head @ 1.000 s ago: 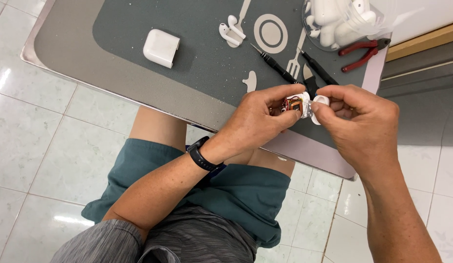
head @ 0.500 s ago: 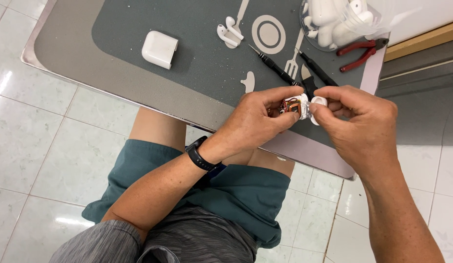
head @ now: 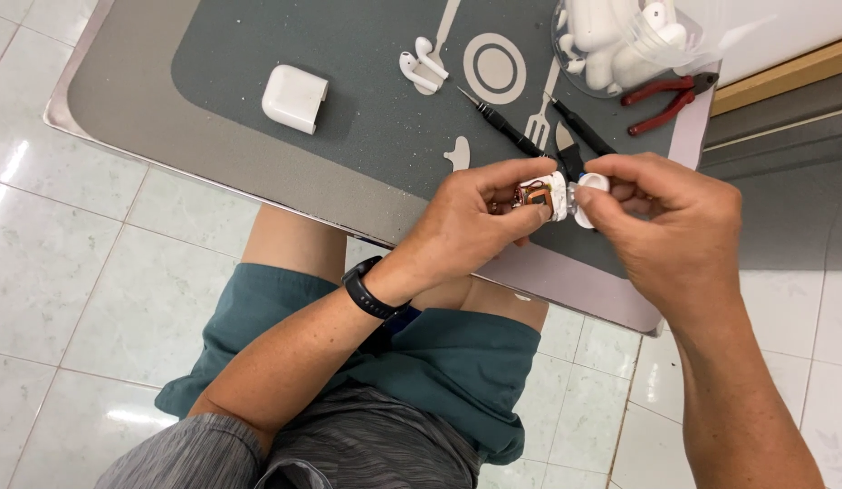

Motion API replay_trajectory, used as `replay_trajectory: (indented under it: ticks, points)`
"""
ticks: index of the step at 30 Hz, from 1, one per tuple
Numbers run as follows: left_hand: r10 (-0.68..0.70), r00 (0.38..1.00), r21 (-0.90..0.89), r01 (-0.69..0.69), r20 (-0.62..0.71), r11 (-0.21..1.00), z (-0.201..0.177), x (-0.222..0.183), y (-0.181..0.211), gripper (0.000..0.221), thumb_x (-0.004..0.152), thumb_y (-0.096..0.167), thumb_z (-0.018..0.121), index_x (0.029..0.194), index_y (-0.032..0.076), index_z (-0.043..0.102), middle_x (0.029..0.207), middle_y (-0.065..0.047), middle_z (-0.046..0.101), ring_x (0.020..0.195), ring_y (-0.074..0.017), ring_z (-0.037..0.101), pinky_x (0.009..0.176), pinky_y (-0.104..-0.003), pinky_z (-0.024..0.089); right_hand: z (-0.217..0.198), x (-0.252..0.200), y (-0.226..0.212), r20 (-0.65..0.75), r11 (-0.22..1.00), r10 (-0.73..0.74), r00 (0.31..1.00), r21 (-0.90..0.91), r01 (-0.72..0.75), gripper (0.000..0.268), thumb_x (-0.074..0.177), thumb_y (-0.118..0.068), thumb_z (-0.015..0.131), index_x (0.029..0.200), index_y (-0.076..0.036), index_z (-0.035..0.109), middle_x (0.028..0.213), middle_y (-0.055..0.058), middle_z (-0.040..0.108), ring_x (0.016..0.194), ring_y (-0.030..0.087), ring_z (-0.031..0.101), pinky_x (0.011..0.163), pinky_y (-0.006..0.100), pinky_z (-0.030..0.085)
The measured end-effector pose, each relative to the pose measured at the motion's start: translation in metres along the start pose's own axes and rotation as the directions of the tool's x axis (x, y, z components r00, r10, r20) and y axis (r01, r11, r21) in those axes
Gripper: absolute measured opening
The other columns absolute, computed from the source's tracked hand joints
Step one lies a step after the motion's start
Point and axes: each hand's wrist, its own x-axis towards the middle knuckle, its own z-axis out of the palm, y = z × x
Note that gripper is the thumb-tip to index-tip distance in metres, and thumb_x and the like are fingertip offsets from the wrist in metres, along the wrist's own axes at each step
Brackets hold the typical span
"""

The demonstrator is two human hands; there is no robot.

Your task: Reassembling the internal components of an AirPods charging case into its plastic housing.

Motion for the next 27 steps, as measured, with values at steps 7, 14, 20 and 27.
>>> replay_trajectory:
  ticks: [7, 14, 20, 27]
  points:
    - [0.012, 1.000, 0.017, -0.012, 0.021, 1.000, -0.005, -0.001, 0.003, 0.045, 0.093, 0.006, 0.069, 0.137, 0.012, 0.063, 0.109, -0.003, 0.072, 0.085, -0.0113, 0.066, 0.064, -0.027, 0.066, 0.003, 0.003, -0.001, -0.022, 0.882, 0.380, 0.925, 0.310, -0.356, 0.018, 0.090, 0.005, 0.078, 0.108, 0.003, 0.074, 0.078, 0.009, 0.067, 0.066, 0.014, 0.063, 0.066, 0.020, 0.055]
    - [0.059, 0.998, -0.177, -0.056, 0.012, 0.983, -0.002, -0.001, 0.007, 0.014, 0.096, 0.004, 0.062, 0.106, 0.011, 0.055, 0.099, -0.002, 0.067, 0.092, -0.0103, 0.065, 0.078, -0.030, 0.066, 0.013, 0.012, -0.008, 0.060, 0.758, 0.497, 0.866, 0.456, -0.467, 0.022, 0.087, -0.002, 0.080, 0.108, 0.001, 0.076, 0.083, 0.008, 0.070, 0.067, 0.014, 0.064, 0.059, 0.022, 0.059]
    - [0.095, 0.994, -0.204, -0.084, 0.046, 0.975, -0.003, -0.004, 0.011, 0.020, 0.094, 0.012, 0.070, 0.103, 0.012, 0.052, 0.094, -0.001, 0.064, 0.085, -0.0089, 0.061, 0.076, -0.024, 0.055, 0.019, 0.016, -0.008, 0.040, 0.704, 0.515, 0.856, 0.551, -0.449, 0.021, 0.088, -0.005, 0.079, 0.108, 0.001, 0.075, 0.082, 0.009, 0.072, 0.069, 0.015, 0.067, 0.056, 0.024, 0.062]
    - [0.095, 0.990, -0.385, -0.048, 0.103, 0.922, -0.008, 0.003, -0.011, 0.022, 0.093, 0.004, 0.073, 0.111, 0.007, 0.060, 0.114, -0.009, 0.071, 0.100, -0.0170, 0.068, 0.087, -0.037, 0.067, 0.012, 0.010, -0.011, 0.066, 0.617, 0.561, 0.825, 0.632, -0.469, 0.022, 0.087, -0.005, 0.079, 0.108, 0.000, 0.075, 0.079, 0.012, 0.072, 0.068, 0.018, 0.068, 0.058, 0.027, 0.061]
